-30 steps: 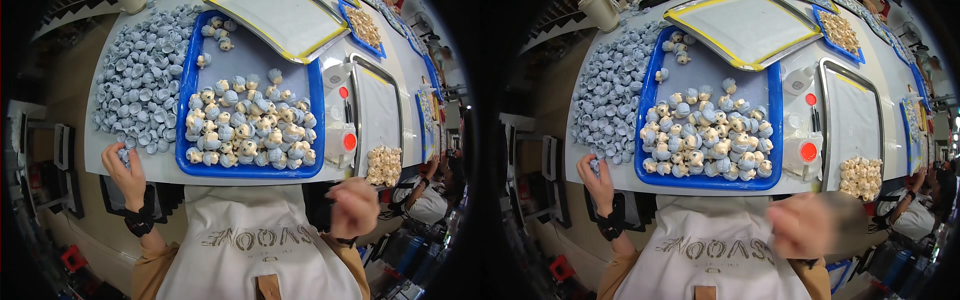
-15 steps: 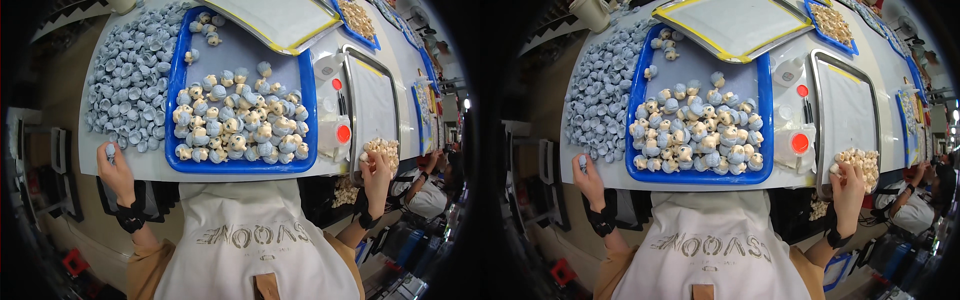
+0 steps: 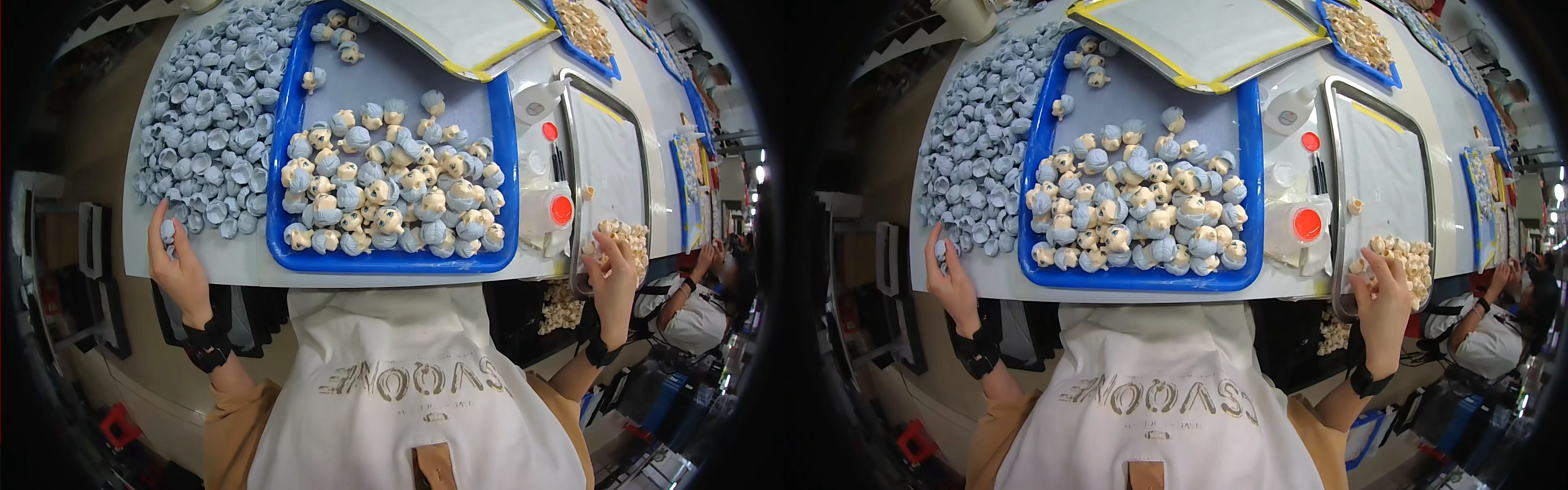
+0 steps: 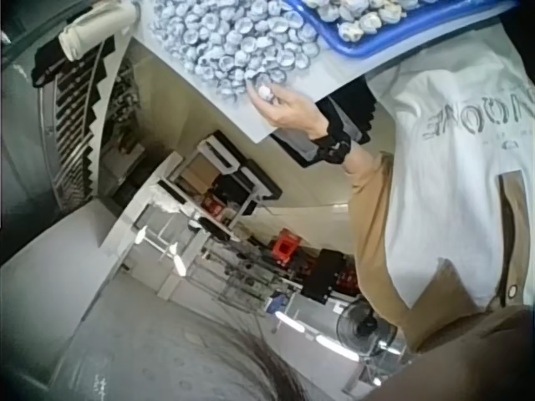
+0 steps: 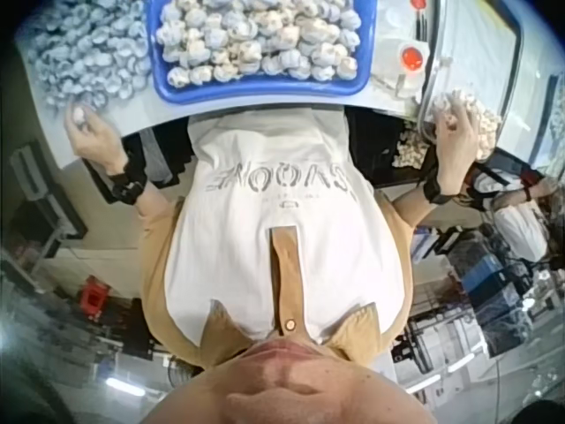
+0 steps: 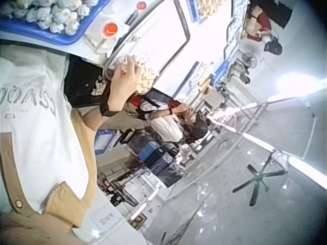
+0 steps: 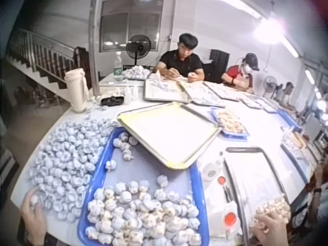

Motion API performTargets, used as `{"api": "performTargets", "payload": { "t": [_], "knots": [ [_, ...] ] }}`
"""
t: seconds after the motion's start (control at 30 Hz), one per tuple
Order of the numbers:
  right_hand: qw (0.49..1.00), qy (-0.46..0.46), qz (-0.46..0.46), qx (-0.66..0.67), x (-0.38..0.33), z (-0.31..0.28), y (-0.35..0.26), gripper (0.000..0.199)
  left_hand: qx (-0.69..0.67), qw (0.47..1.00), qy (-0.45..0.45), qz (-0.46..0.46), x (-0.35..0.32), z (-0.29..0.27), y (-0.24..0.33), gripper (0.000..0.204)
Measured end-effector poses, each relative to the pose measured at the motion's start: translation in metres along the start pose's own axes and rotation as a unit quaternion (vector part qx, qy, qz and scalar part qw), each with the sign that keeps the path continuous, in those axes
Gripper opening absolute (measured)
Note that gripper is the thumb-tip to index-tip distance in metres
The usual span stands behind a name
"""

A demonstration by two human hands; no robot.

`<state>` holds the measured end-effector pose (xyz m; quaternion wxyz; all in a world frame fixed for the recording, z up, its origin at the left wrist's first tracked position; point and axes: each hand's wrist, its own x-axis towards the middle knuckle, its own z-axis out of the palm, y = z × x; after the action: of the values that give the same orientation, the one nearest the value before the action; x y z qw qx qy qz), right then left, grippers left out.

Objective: The person repeatedly picks up small, light-blue, flower-shaped objects and inserts small, beige, cylindrical pieces into their centers. The person uses a small red-capped bottle to apply a substance, likely glue, to the beige pieces before insertion. The assembled items are placed into a blue tray on the table.

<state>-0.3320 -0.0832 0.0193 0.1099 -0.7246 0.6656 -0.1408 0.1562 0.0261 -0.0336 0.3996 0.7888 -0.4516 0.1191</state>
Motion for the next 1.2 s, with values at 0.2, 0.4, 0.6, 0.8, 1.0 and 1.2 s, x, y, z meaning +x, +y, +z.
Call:
{"api": "performTargets", "payload": {
  "t": [0.2, 0.4, 0.6, 0.8, 1.0, 1.2],
  "knots": [
    [0.998, -0.047, -0.024, -0.03, 0.004, -0.001, 0.001, 0.023, 0.014, 1.0, -0.001, 0.001, -0.002, -0.003, -0.002, 0.025],
    [0.995, 0.087, -0.039, -0.008, 0.0, -0.017, -0.014, 0.023, -0.229, 0.962, -0.023, -0.147, -0.015, -0.028, 0.018, 0.026],
    [0.805, -0.181, -0.423, 0.374, -0.025, -0.001, -0.116, 0.034, -0.427, 0.782, -0.454, 0.016, -0.028, -0.02, 0.093, 0.03],
    [0.804, -0.135, -0.466, 0.344, -0.019, 0.033, -0.164, 0.057, -0.447, 0.62, -0.638, 0.095, -0.011, 0.004, 0.145, 0.023],
    [0.8, -0.169, -0.4, 0.413, -0.009, 0.033, -0.152, 0.038, -0.528, 0.551, -0.646, -0.019, -0.028, 0.013, 0.144, 0.031],
    [0.822, -0.155, -0.386, 0.39, -0.01, 0.043, -0.148, 0.034, -0.52, 0.583, -0.603, -0.164, -0.035, 0.013, 0.157, 0.039]
  ]
}}
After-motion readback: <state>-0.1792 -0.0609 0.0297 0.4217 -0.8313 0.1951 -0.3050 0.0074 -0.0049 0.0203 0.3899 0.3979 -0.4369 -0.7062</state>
